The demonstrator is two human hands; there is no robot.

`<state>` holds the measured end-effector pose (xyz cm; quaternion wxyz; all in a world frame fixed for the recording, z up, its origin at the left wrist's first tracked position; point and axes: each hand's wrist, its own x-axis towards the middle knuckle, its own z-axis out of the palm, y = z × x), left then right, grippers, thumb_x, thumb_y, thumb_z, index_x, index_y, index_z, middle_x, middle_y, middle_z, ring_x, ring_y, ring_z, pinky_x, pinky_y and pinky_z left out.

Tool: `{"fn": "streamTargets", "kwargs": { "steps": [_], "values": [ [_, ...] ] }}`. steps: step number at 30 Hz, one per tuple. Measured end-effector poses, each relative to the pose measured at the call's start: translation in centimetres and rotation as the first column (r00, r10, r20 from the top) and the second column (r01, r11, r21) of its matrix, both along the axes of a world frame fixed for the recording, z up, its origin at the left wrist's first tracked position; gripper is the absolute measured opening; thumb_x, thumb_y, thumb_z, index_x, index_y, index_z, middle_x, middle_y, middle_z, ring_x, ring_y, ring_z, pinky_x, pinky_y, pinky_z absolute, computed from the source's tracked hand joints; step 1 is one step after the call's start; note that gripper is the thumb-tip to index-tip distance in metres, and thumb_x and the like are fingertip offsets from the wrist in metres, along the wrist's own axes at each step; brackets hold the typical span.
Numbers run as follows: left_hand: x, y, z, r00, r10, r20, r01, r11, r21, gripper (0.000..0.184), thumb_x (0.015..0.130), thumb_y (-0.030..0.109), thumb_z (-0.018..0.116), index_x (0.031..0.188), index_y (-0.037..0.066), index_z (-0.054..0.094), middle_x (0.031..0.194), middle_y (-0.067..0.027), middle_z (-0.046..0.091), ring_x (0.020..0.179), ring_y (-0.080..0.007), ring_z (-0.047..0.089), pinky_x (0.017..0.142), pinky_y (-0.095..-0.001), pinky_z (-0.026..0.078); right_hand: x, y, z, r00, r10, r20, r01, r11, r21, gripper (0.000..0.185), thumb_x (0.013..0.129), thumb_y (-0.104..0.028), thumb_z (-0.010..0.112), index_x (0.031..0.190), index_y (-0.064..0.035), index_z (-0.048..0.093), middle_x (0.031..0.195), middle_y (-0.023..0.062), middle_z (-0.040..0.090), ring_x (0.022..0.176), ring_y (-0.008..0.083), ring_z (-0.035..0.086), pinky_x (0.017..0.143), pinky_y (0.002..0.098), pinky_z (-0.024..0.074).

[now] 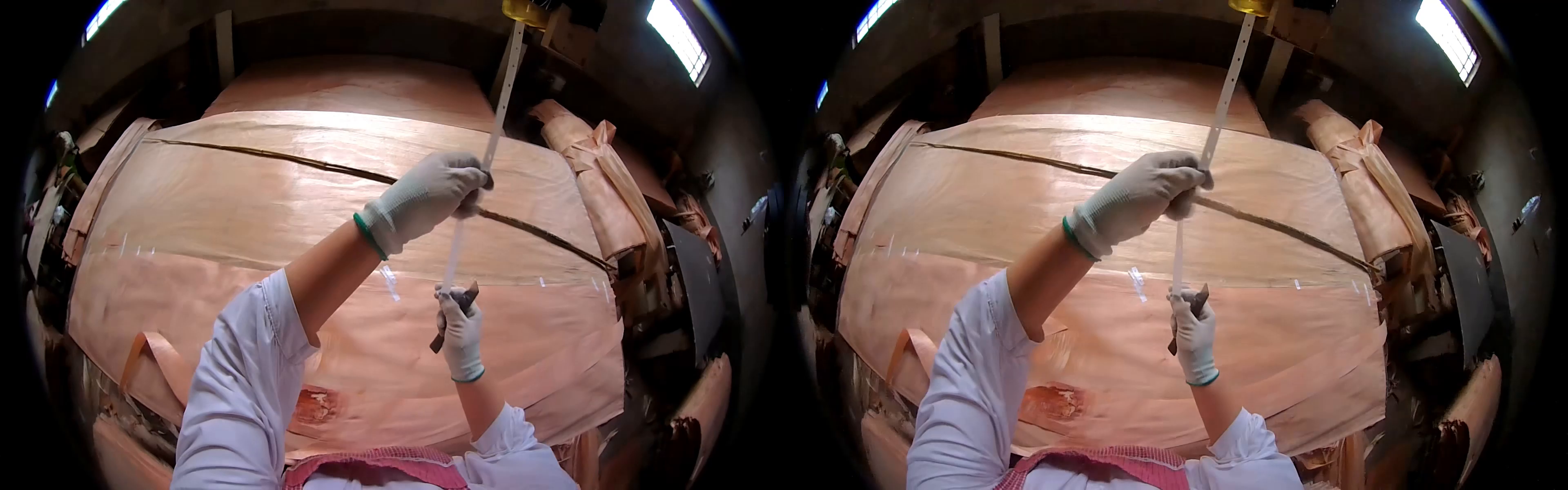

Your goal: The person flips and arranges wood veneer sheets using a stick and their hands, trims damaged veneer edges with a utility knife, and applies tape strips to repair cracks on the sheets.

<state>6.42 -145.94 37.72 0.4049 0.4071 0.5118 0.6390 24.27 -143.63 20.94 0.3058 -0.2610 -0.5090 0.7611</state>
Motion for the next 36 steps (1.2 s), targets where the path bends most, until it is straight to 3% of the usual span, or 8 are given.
{"fn": "streamTargets", "kwargs": {
  "steps": [8, 12, 18, 20, 22, 26, 31, 36],
  "values": [
    [-1.5, -8.2, -4.6, 0.929, 0.256, 0.267, -0.291, 0.952, 0.098, 0.028, 0.101, 0.023, 0.048, 0.119, 0.003, 0.054, 0.054, 0.0065, 0.033, 0.044, -0.0045, 0.029, 0.041, -0.021, 0.024, 4.4, -5.8, -2.8, 0.998, -0.059, 0.007, 0.042, 0.793, 0.608, 0.009, 0.094, -0.012, 0.061, 0.093, -0.0032, 0.06, 0.08, 0.0014, 0.055, 0.059, 0.0032, 0.045, 0.052, 0.0188, 0.035],
    [-5.7, -14.7, -10.1, 0.652, 0.513, 0.558, -0.619, 0.785, 0.002, 0.02, 0.098, 0.022, 0.051, 0.108, 0.005, 0.057, 0.057, 0.0059, 0.041, 0.044, -0.0053, 0.031, 0.04, -0.0209, 0.025, 7.3, -6.9, -3.8, 1.0, -0.016, 0.009, 0.003, 0.62, 0.784, 0.008, 0.092, -0.007, 0.06, 0.09, 0.0004, 0.06, 0.092, 0.0075, 0.058, 0.072, 0.0086, 0.052, 0.063, 0.0225, 0.0442],
    [2.3, -20.6, -10.0, 0.977, 0.162, 0.135, -0.188, 0.961, 0.205, 0.036, 0.095, 0.009, 0.046, 0.13, 0.001, 0.049, 0.125, -0.0065, 0.057, 0.062, -0.0032, 0.046, 0.057, -0.0188, 0.042, 5.2, -7.7, -1.7, 0.998, 0.02, -0.062, 0.025, 0.763, 0.646, 0.013, 0.096, -0.011, 0.055, 0.1, 0.0012, 0.059, 0.09, 0.0064, 0.057, 0.064, 0.0085, 0.05, 0.058, 0.0221, 0.0427],
    [8.3, -20.7, -7.3, 0.939, 0.252, -0.233, -0.258, 0.966, 0.008, 0.034, 0.096, 0.017, 0.056, 0.127, 0.002, 0.053, 0.114, -0.0017, 0.061, 0.085, -0.0063, 0.055, 0.075, -0.0198, 0.045, 4.3, -10.2, 2.5, 0.974, 0.22, 0.046, -0.214, 0.844, 0.491, 0.018, 0.097, -0.015, 0.054, 0.102, 0.0011, 0.059, 0.085, 0.0034, 0.056, 0.061, 0.0061, 0.047, 0.055, 0.0209, 0.0401],
    [10.9, -22.3, -5.9, 0.949, 0.249, -0.196, -0.234, 0.967, 0.099, 0.031, 0.098, 0.017, 0.054, 0.125, 0.004, 0.055, 0.099, 0.0012, 0.061, 0.079, -0.0034, 0.052, 0.07, -0.017, 0.043, 4.2, -12.1, 3.6, 0.81, 0.569, 0.143, -0.586, 0.781, 0.215, 0.023, 0.098, -0.023, 0.054, 0.104, -0.0009, 0.059, 0.074, -0.0019, 0.054, 0.056, 0.0029, 0.043, 0.05, 0.0196, 0.0358],
    [10.9, -27.1, -3.8, 0.977, 0.193, 0.094, -0.19, 0.981, -0.043, 0.034, 0.098, 0.016, 0.05, 0.131, 0.007, 0.049, 0.081, 0.0049, 0.058, 0.068, -0.0017, 0.057, 0.053, -0.0157, 0.043, 3.4, -16.7, 5.6, 0.809, 0.562, 0.174, -0.57, 0.821, 0.0, 0.022, 0.096, -0.026, 0.058, 0.095, -0.0044, 0.062, 0.068, -0.0014, 0.056, 0.047, 0.003, 0.039, 0.045, 0.0196, 0.0309],
    [6.6, -31.9, -9.7, 0.773, 0.624, -0.112, -0.628, 0.778, 0.005, 0.052, 0.098, 0.026, 0.053, 0.14, 0.003, 0.034, 0.122, -0.0104, 0.054, 0.102, -0.0125, 0.06, 0.05, -0.0158, 0.046, 1.6, -20.0, 4.4, 0.852, 0.486, 0.193, -0.496, 0.868, 0.005, 0.016, 0.094, -0.018, 0.062, 0.094, -0.0022, 0.063, 0.075, -0.0016, 0.057, 0.064, 0.0026, 0.046, 0.054, 0.0185, 0.0354],
    [3.8, -37.1, -12.7, 0.821, 0.557, 0.123, -0.556, 0.83, -0.048, 0.053, 0.099, 0.031, 0.052, 0.139, 0.001, 0.035, 0.119, -0.0114, 0.057, 0.099, -0.0133, 0.062, 0.046, -0.0158, 0.046, -0.4, -24.0, 3.7, 0.801, 0.54, 0.258, -0.542, 0.837, -0.072, 0.017, 0.094, -0.016, 0.062, 0.096, 0.0002, 0.063, 0.076, -0.0032, 0.053, 0.066, 0.002, 0.045, 0.054, 0.0209, 0.0433]
  ]
}}
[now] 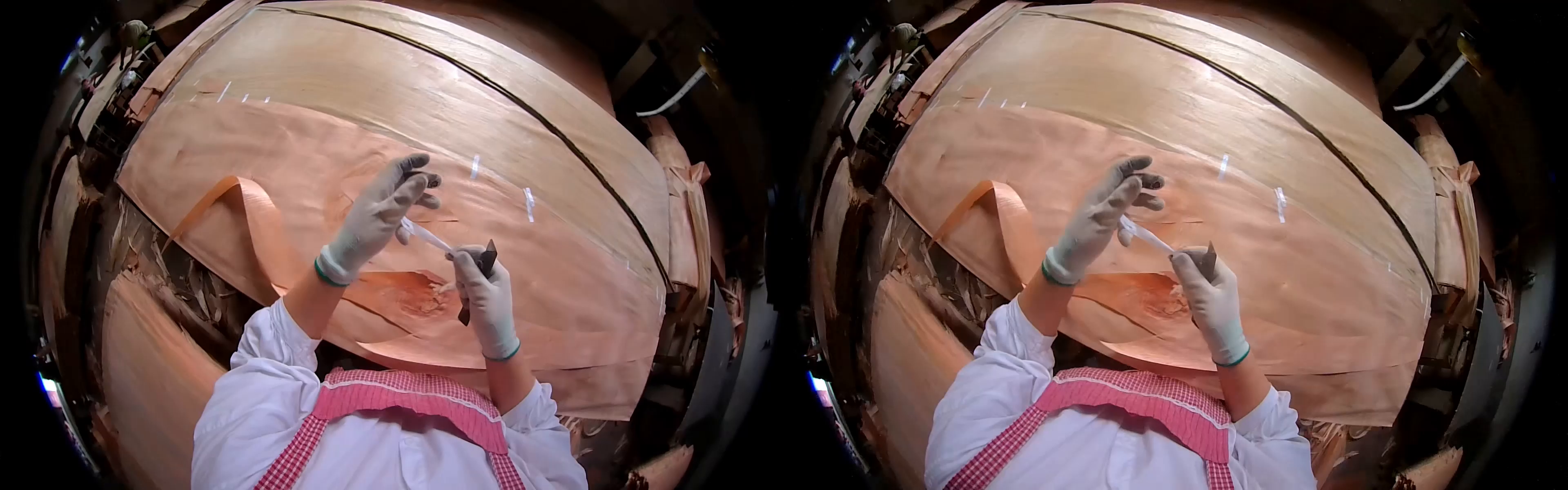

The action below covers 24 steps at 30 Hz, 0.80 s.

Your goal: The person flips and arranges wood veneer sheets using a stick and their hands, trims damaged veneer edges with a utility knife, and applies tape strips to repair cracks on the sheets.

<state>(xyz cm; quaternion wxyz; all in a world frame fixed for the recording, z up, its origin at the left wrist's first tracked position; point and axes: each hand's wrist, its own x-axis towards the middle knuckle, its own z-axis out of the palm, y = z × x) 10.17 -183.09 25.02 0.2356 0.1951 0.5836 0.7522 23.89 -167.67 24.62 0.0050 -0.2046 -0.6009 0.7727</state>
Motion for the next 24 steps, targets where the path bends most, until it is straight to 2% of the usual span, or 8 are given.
{"fn": "streamTargets", "kwargs": {
  "steps": [5, 8, 10, 11, 13, 16, 20, 24],
  "values": [
    [-3.2, -4.6, -0.5, 0.995, -0.024, -0.099, 0.011, 0.992, -0.129, 0.05, 0.098, 0.032, 0.051, 0.136, 0.002, 0.039, 0.112, -0.0091, 0.06, 0.095, -0.0114, 0.063, 0.044, -0.0159, 0.045, -2.4, -4.8, -1.1, 0.996, 0.04, 0.077, -0.046, 0.996, 0.07, 0.017, 0.093, -0.015, 0.062, 0.098, 0.0017, 0.062, 0.081, 0.0002, 0.056, 0.069, 0.0061, 0.051, 0.057, 0.0252, 0.0524],
    [-6.3, -7.5, -3.9, 0.761, 0.176, -0.625, -0.345, 0.925, -0.159, 0.053, 0.095, 0.031, 0.055, 0.137, 0.002, 0.039, 0.113, -0.0085, 0.06, 0.095, -0.0124, 0.063, 0.049, -0.022, 0.049, -3.2, -6.3, -2.1, 0.997, -0.052, 0.063, 0.047, 0.996, 0.08, 0.018, 0.092, -0.015, 0.062, 0.1, 0.0014, 0.061, 0.085, 0.0012, 0.057, 0.071, 0.0072, 0.053, 0.057, 0.0261, 0.0546],
    [-6.5, -10.1, -3.2, 0.962, 0.071, -0.263, -0.152, 0.941, -0.304, 0.054, 0.094, 0.03, 0.058, 0.136, 0.001, 0.04, 0.112, -0.0084, 0.06, 0.096, -0.0134, 0.062, 0.057, -0.0258, 0.052, -3.6, -6.8, -1.7, 0.992, -0.101, 0.079, 0.096, 0.993, 0.064, 0.019, 0.092, -0.015, 0.062, 0.102, 0.0013, 0.06, 0.086, 0.0011, 0.057, 0.073, 0.0071, 0.053, 0.058, 0.0262, 0.0554],
    [-6.0, -10.8, -2.9, 0.998, 0.015, -0.057, -0.034, 0.939, -0.343, 0.055, 0.093, 0.029, 0.059, 0.136, 0.001, 0.041, 0.111, -0.0083, 0.06, 0.097, -0.014, 0.062, 0.061, -0.0277, 0.053, -3.7, -7.0, -1.5, 0.988, -0.128, 0.087, 0.123, 0.991, 0.059, 0.019, 0.092, -0.015, 0.062, 0.103, 0.0012, 0.059, 0.087, 0.0011, 0.057, 0.074, 0.0071, 0.054, 0.058, 0.0263, 0.0558],
    [-4.2, -10.8, -3.9, 0.961, -0.236, 0.145, 0.276, 0.859, -0.432, 0.051, 0.093, 0.027, 0.059, 0.134, 0.002, 0.044, 0.109, -0.0076, 0.061, 0.097, -0.0146, 0.063, 0.073, -0.028, 0.053, -3.8, -7.1, -1.7, 0.985, -0.15, 0.083, 0.146, 0.988, 0.055, 0.02, 0.092, -0.016, 0.062, 0.104, 0.001, 0.059, 0.088, 0.0012, 0.057, 0.073, 0.0069, 0.054, 0.058, 0.0258, 0.0547],
    [-1.6, -8.8, -7.6, 0.839, -0.268, 0.474, 0.225, 0.963, 0.146, 0.036, 0.095, 0.022, 0.057, 0.126, 0.002, 0.052, 0.105, -0.006, 0.064, 0.094, -0.0131, 0.063, 0.076, -0.023, 0.052, -3.8, -7.6, -2.7, 0.984, -0.168, 0.06, 0.164, 0.985, 0.062, 0.021, 0.093, -0.017, 0.062, 0.103, 0.0005, 0.06, 0.085, 0.0, 0.057, 0.071, 0.0056, 0.052, 0.055, 0.0229, 0.0501],
    [-3.7, -6.9, -9.2, 0.88, -0.093, 0.466, -0.056, 0.954, 0.296, 0.014, 0.098, 0.011, 0.052, 0.106, 0.003, 0.061, 0.094, -0.0027, 0.065, 0.083, -0.0103, 0.063, 0.073, -0.0217, 0.052, -4.1, -8.5, -4.1, 0.979, -0.167, 0.115, 0.159, 0.984, 0.074, 0.02, 0.093, -0.019, 0.062, 0.1, 0.0002, 0.06, 0.078, -0.0007, 0.057, 0.064, 0.0054, 0.05, 0.052, 0.0208, 0.0431],
    [-4.8, -8.7, -9.0, 0.986, 0.139, 0.095, -0.141, 0.99, 0.012, 0.013, 0.097, 0.011, 0.054, 0.103, 0.003, 0.061, 0.089, -0.0017, 0.064, 0.079, -0.0079, 0.061, 0.07, -0.0213, 0.052, -5.1, -9.8, -6.0, 0.987, -0.072, 0.142, 0.047, 0.984, 0.17, 0.021, 0.093, -0.02, 0.061, 0.093, 0.0012, 0.059, 0.076, 0.0071, 0.063, 0.063, 0.011, 0.058, 0.056, 0.0239, 0.0474]
  ]
}}
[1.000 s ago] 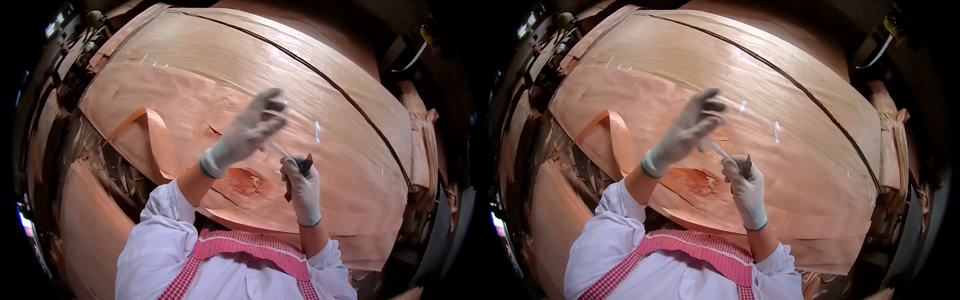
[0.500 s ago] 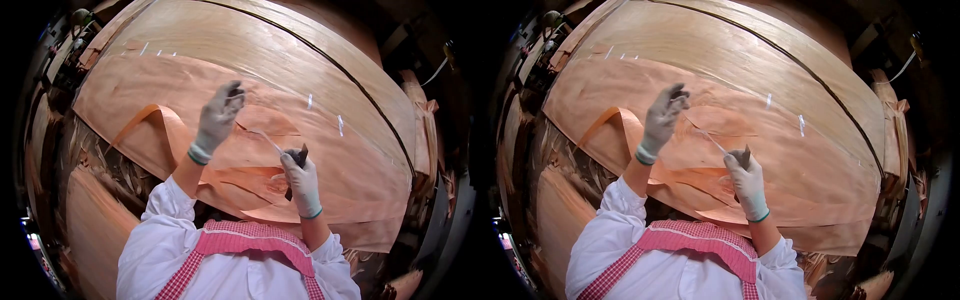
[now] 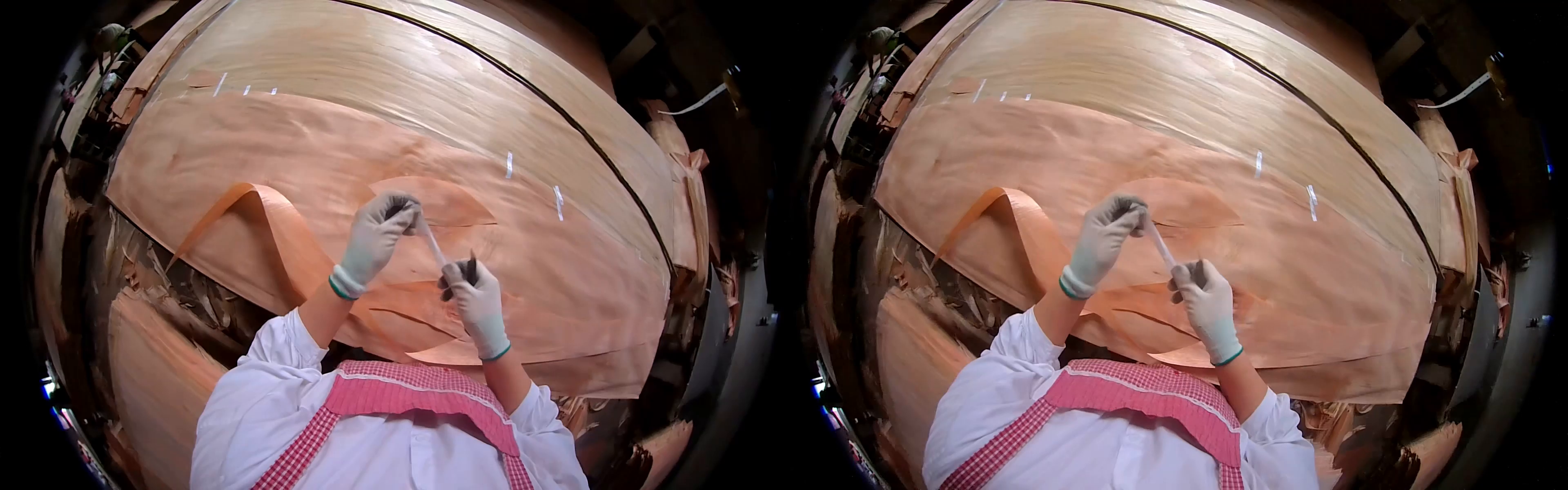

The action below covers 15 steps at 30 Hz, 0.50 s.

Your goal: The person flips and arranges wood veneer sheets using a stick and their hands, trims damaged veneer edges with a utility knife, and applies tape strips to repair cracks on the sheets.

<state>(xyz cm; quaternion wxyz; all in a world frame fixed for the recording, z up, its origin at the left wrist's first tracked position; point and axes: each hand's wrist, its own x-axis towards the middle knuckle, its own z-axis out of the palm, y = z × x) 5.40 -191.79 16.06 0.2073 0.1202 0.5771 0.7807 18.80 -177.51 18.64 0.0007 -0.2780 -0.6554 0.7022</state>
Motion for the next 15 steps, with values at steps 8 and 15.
{"fn": "streamTargets", "kwargs": {
  "steps": [8, 15],
  "values": [
    [-0.6, -5.9, -7.6, 0.984, 0.174, 0.036, -0.149, 0.918, -0.367, 0.011, 0.093, 0.011, 0.058, 0.099, 0.002, 0.062, 0.087, -0.0047, 0.065, 0.078, -0.0127, 0.062, 0.068, -0.0267, 0.052, -2.0, -4.0, -5.8, 0.927, 0.286, 0.242, -0.328, 0.932, 0.152, 0.02, 0.09, -0.019, 0.061, 0.092, 0.0011, 0.057, 0.073, 0.0082, 0.065, 0.059, 0.0137, 0.059, 0.054, 0.0281, 0.0476],
    [-10.2, -3.3, -11.3, 0.72, -0.052, -0.692, -0.523, 0.616, -0.59, 0.017, 0.084, 0.012, 0.063, 0.101, 0.008, 0.063, 0.106, -0.0098, 0.065, 0.099, -0.0291, 0.06, 0.09, -0.0378, 0.044, -8.6, -6.2, -11.3, 0.981, 0.063, 0.185, -0.042, 0.992, -0.116, 0.017, 0.092, -0.018, 0.061, 0.089, -0.0022, 0.059, 0.072, 0.0055, 0.064, 0.052, 0.0104, 0.055, 0.046, 0.0242, 0.0419]
  ]
}}
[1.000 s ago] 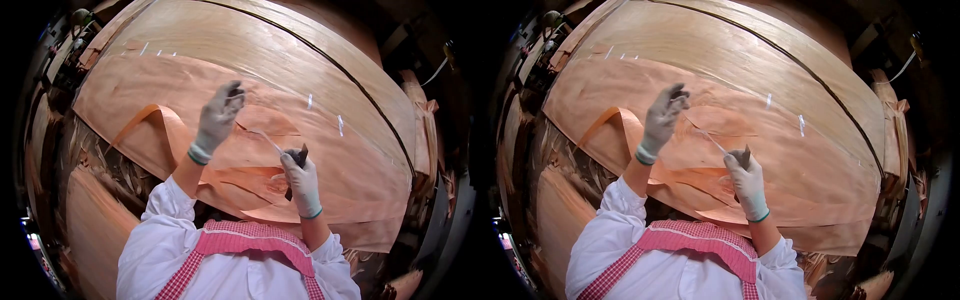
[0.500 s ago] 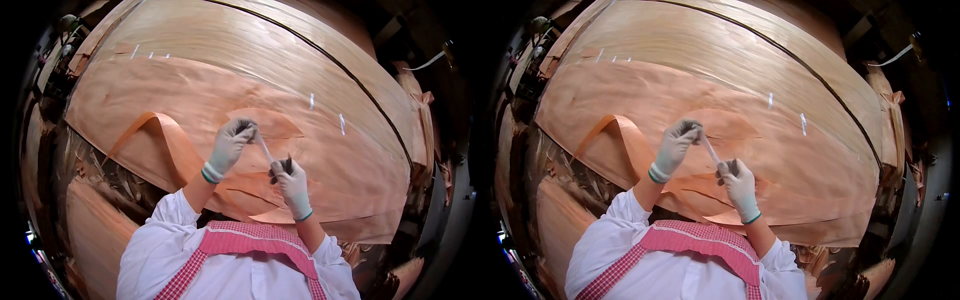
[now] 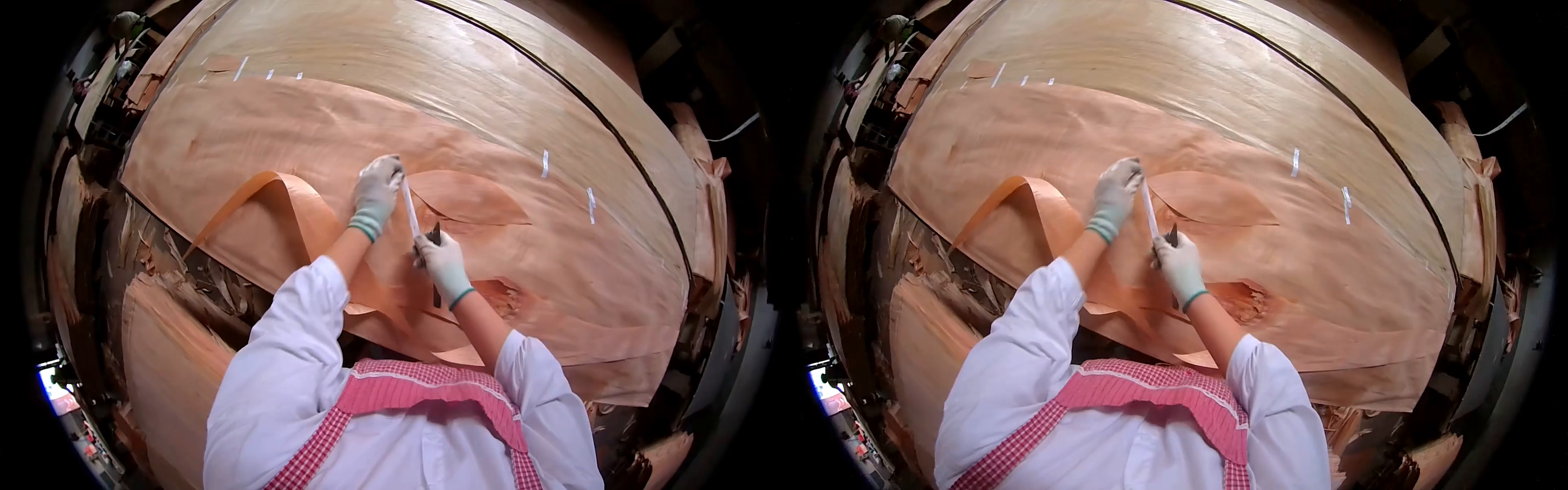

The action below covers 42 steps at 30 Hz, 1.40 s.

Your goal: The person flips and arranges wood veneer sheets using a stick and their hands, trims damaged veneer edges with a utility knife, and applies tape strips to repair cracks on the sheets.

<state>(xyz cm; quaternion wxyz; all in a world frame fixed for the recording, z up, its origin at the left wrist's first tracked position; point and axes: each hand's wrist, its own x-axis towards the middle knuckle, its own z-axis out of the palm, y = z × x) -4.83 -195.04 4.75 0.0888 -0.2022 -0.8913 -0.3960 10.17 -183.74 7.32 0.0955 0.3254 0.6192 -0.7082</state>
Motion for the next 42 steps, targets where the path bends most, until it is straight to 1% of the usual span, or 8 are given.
{"fn": "streamTargets", "kwargs": {
  "steps": [4, 12, 15, 23, 26, 36, 40, 42],
  "values": [
    [-1.6, 1.5, -2.6, 0.947, 0.077, -0.312, -0.133, 0.978, -0.164, 0.017, 0.081, 0.018, 0.065, 0.096, 0.014, 0.061, 0.118, -0.0081, 0.06, 0.117, -0.0285, 0.05, 0.098, -0.0418, 0.037, -0.8, -0.4, -1.5, 0.993, -0.116, -0.013, 0.113, 0.985, -0.128, 0.017, 0.092, -0.018, 0.061, 0.086, -0.0018, 0.059, 0.072, 0.0051, 0.063, 0.053, 0.01, 0.055, 0.048, 0.0233, 0.0418],
    [0.0, -0.3, -1.6, 0.994, -0.108, 0.024, 0.107, 0.876, -0.47, 0.053, 0.081, 0.036, 0.067, 0.127, 0.013, 0.054, 0.141, -0.0101, 0.044, 0.136, -0.0305, 0.033, 0.113, -0.045, 0.021, 1.6, -0.1, -2.1, 0.997, -0.06, 0.046, 0.057, 0.997, 0.053, 0.015, 0.09, -0.014, 0.062, 0.09, 0.0006, 0.061, 0.073, 0.01, 0.065, 0.059, 0.02, 0.061, 0.056, 0.0316, 0.0495],
    [0.7, -0.9, -1.7, 0.993, -0.087, 0.074, 0.112, 0.864, -0.491, 0.061, 0.083, 0.042, 0.063, 0.134, 0.011, 0.049, 0.147, -0.0124, 0.039, 0.14, -0.0303, 0.026, 0.115, -0.0474, 0.015, 0.7, 4.8, -0.6, 0.968, 0.247, 0.03, -0.183, 0.622, 0.761, 0.013, 0.084, -0.011, 0.061, 0.094, -0.0019, 0.062, 0.084, 0.0253, 0.064, 0.084, 0.0455, 0.06, 0.072, 0.0496, 0.0484],
    [8.6, 5.9, -0.5, 0.746, -0.657, -0.112, 0.558, 0.707, -0.434, 0.054, 0.087, 0.031, 0.059, 0.129, 0.0, 0.048, 0.142, -0.0184, 0.042, 0.132, -0.0319, 0.04, 0.113, -0.0417, 0.027, 6.6, 8.8, -1.7, 0.96, -0.28, 0.015, 0.279, 0.96, 0.036, 0.012, 0.089, -0.016, 0.065, 0.085, -0.0058, 0.062, 0.063, -0.0039, 0.053, 0.051, 0.0033, 0.047, 0.043, 0.0197, 0.0317],
    [9.2, 7.0, -0.5, 0.738, -0.67, -0.078, 0.579, 0.689, -0.435, 0.048, 0.089, 0.027, 0.057, 0.127, 0.0, 0.05, 0.138, -0.0183, 0.046, 0.129, -0.0313, 0.042, 0.113, -0.0427, 0.027, 6.1, 12.9, -2.0, 0.964, 0.253, -0.076, -0.051, 0.46, 0.886, 0.013, 0.084, -0.011, 0.065, 0.085, 0.0015, 0.063, 0.067, 0.0087, 0.061, 0.058, 0.0145, 0.055, 0.053, 0.0302, 0.0433],
    [9.3, 19.4, -2.6, 0.628, -0.769, -0.121, 0.701, 0.626, -0.343, 0.048, 0.093, 0.029, 0.051, 0.13, -0.001, 0.047, 0.137, -0.0182, 0.047, 0.131, -0.0306, 0.041, 0.114, -0.0428, 0.026, 5.2, 21.6, -3.1, 0.953, -0.303, 0.029, 0.283, 0.918, 0.278, 0.021, 0.087, -0.021, 0.067, 0.086, -0.0003, 0.065, 0.073, 0.0058, 0.065, 0.062, 0.0113, 0.055, 0.058, 0.0278, 0.0442],
    [9.6, 20.6, -1.7, 0.626, -0.774, -0.089, 0.607, 0.556, -0.567, 0.044, 0.09, 0.03, 0.052, 0.124, 0.001, 0.054, 0.139, -0.0172, 0.047, 0.131, -0.0298, 0.042, 0.112, -0.0417, 0.028, 4.7, 26.3, -1.8, 0.95, 0.086, 0.302, -0.313, 0.192, 0.93, 0.02, 0.083, -0.016, 0.067, 0.09, 0.003, 0.064, 0.072, 0.0127, 0.066, 0.064, 0.0162, 0.062, 0.06, 0.0302, 0.0492],
    [9.3, 21.1, -1.8, 0.691, -0.72, -0.066, 0.602, 0.623, -0.499, 0.034, 0.087, 0.021, 0.054, 0.115, 0.002, 0.058, 0.13, -0.0166, 0.052, 0.126, -0.0303, 0.046, 0.11, -0.0418, 0.031, 4.6, 27.0, 2.7, 0.98, 0.03, 0.197, -0.183, 0.525, 0.831, 0.018, 0.083, -0.012, 0.064, 0.091, 0.0037, 0.064, 0.073, 0.0128, 0.067, 0.066, 0.0161, 0.063, 0.061, 0.0304, 0.0498]
  ]
}}
